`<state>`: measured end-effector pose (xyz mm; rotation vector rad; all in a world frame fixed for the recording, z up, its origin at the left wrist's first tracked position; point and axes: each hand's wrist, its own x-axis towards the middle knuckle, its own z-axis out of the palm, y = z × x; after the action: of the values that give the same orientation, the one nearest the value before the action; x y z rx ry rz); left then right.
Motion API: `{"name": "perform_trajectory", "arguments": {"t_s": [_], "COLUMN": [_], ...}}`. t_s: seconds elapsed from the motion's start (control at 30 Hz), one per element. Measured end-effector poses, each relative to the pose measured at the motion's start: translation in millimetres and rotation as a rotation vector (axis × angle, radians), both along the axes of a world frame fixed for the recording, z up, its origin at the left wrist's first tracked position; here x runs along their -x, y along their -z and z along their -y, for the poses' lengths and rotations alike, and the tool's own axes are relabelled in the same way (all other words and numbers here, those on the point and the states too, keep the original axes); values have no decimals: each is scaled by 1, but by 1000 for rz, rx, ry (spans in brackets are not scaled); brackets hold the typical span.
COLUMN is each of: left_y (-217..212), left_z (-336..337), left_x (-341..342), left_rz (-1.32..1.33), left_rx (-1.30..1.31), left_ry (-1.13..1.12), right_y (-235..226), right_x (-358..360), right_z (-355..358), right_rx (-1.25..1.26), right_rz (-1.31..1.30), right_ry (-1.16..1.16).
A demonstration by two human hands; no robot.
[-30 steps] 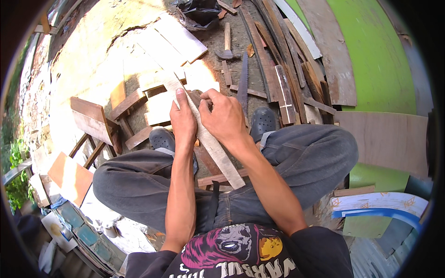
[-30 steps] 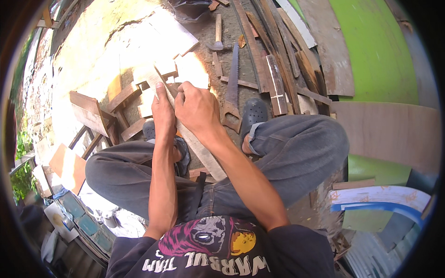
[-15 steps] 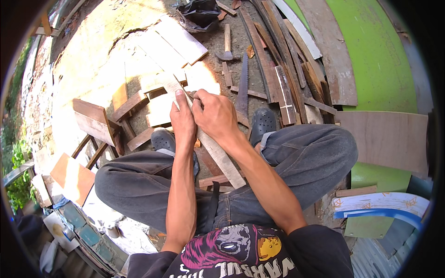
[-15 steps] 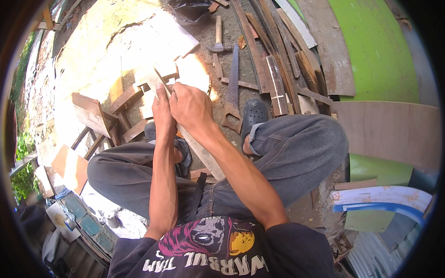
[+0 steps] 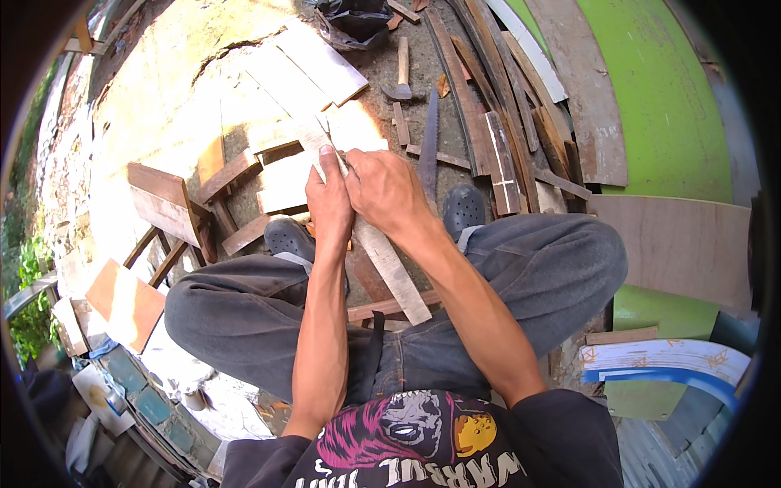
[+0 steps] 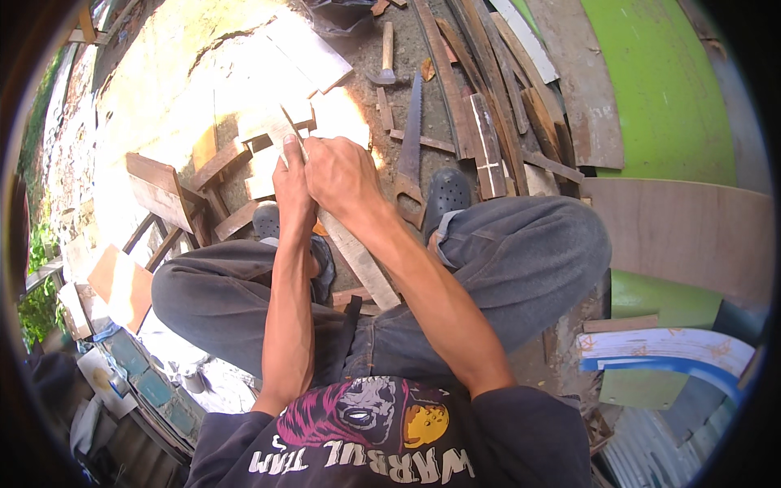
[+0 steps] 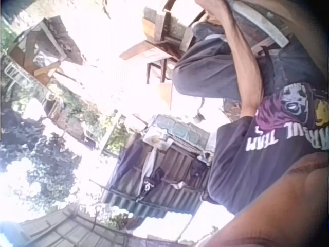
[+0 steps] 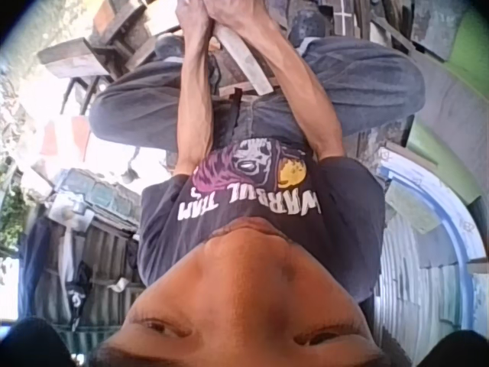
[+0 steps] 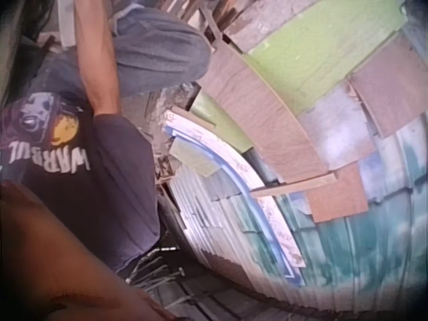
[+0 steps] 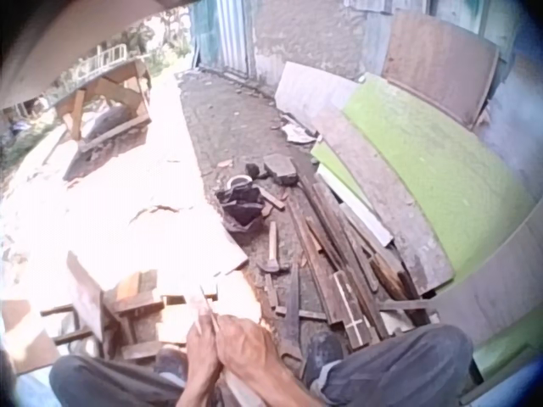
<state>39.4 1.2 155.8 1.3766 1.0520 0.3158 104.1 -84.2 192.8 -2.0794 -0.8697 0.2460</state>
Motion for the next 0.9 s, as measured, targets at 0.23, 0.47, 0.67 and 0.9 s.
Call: {"name": "perform_trajectory", "arguments": {"t_s": [0.23, 0.47, 0.67, 0.9], "left_y": [-1, 5, -3, -11], "left_z": [-13, -8, -8, 2], "left_x": [-1, -7, -3, 0], "left_rz": [-4, -81, -52, -78], "left_rx": [89, -47, 26, -17], "left_ry": [21, 44, 54, 53], "right_y": [-8, -14, -22, -8], "right_x": [20, 20, 14, 6], "right_z": [16, 46, 71, 29], "right_rx": [85, 216, 232, 51], "right_rz": [-68, -55, -106, -74], "right_ry": [1, -56, 70, 108]}}
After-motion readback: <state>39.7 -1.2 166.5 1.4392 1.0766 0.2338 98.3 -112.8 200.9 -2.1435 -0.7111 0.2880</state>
